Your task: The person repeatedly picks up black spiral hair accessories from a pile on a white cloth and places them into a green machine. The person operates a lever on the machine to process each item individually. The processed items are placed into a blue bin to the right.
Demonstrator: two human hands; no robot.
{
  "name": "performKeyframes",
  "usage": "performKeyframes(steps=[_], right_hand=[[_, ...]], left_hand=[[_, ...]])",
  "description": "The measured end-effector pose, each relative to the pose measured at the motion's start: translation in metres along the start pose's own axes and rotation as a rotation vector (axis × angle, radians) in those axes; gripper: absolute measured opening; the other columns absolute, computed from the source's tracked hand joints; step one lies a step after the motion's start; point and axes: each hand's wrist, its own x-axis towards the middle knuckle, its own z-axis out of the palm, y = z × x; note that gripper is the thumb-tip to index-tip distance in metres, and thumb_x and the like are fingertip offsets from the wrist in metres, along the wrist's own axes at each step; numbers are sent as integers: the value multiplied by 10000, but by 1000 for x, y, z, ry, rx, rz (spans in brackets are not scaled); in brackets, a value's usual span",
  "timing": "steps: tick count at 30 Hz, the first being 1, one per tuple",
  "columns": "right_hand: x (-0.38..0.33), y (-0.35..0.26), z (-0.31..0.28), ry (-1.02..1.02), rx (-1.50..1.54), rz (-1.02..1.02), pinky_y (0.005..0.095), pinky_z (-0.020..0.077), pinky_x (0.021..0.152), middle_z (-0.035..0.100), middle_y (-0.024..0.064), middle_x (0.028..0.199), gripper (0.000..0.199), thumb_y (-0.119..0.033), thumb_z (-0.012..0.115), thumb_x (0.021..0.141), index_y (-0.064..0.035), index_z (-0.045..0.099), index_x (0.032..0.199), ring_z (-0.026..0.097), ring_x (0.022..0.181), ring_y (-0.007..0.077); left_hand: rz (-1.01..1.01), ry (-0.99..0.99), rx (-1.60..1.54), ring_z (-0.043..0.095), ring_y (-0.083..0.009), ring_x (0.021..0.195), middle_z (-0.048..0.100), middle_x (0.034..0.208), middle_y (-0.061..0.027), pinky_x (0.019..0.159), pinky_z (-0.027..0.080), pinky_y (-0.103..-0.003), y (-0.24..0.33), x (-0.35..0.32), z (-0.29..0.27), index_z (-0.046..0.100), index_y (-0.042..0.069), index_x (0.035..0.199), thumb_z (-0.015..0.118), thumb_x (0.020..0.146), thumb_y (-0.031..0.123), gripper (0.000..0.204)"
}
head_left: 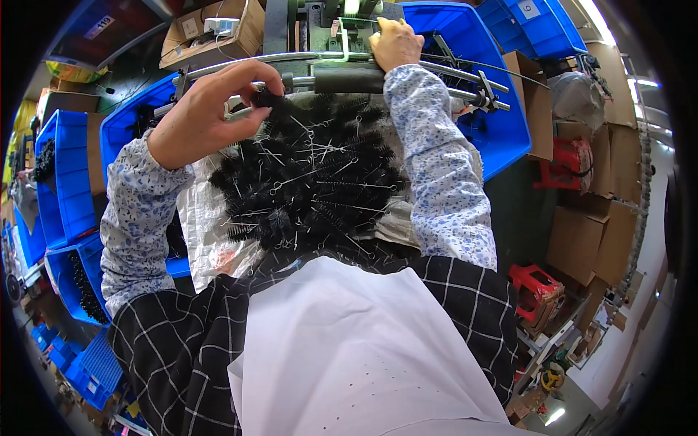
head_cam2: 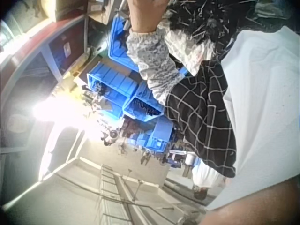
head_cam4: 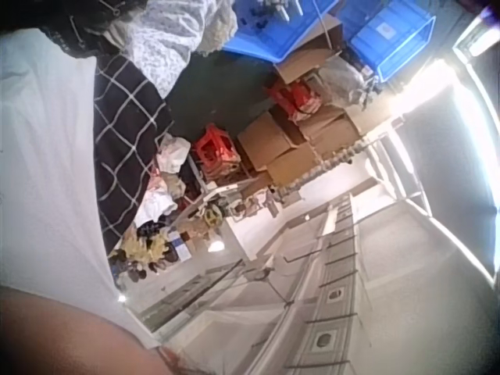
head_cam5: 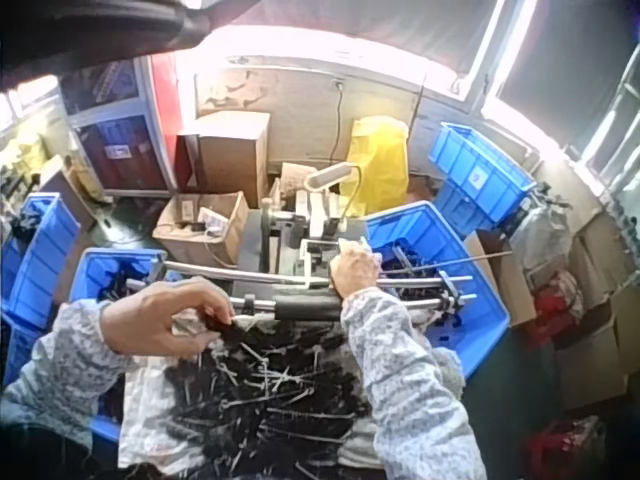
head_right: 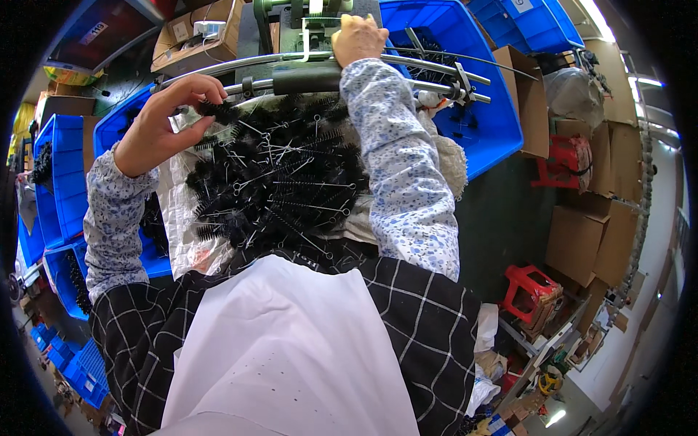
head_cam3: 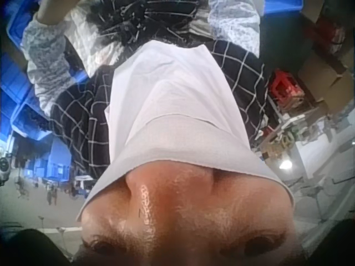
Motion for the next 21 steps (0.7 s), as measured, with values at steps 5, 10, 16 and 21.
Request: performKeyframes(steps=[5,10,16,21], right_hand=[[0,-32,-4,3,-67,-16,450,379,760,634,72,936,297,-251,560,731,-124,623,992,556,961,255],[1,-15,-10,12,-28,-27,441,372,768,632,65,947,291,-271,560,735,-128,626,980,551,976,239],[-4,31,-13,49,-50,-20,428,382,766,636,58,903,217,-276,582,724,-131,633,879,555,973,235],[19,81,-6,12,23,78,446,448,779,630,91,895,273,-323,474,820,-185,637,990,588,915,300]], left_hand=[[-19,-2,1,531,-174,945,540,1027,-62,846,440,-306,1,3,-2,512,43,995,550,733,-32,275],[-24,0,28,523,-165,950,536,1013,-66,877,425,-309,2,14,-3,505,37,992,541,740,-30,263],[-2,58,-15,517,-160,963,531,1017,-73,918,399,-323,-14,-4,-4,496,42,992,528,750,-38,257],[42,71,-48,505,-149,985,519,1042,-67,924,396,-320,-21,7,-1,487,57,983,517,759,-36,245]])
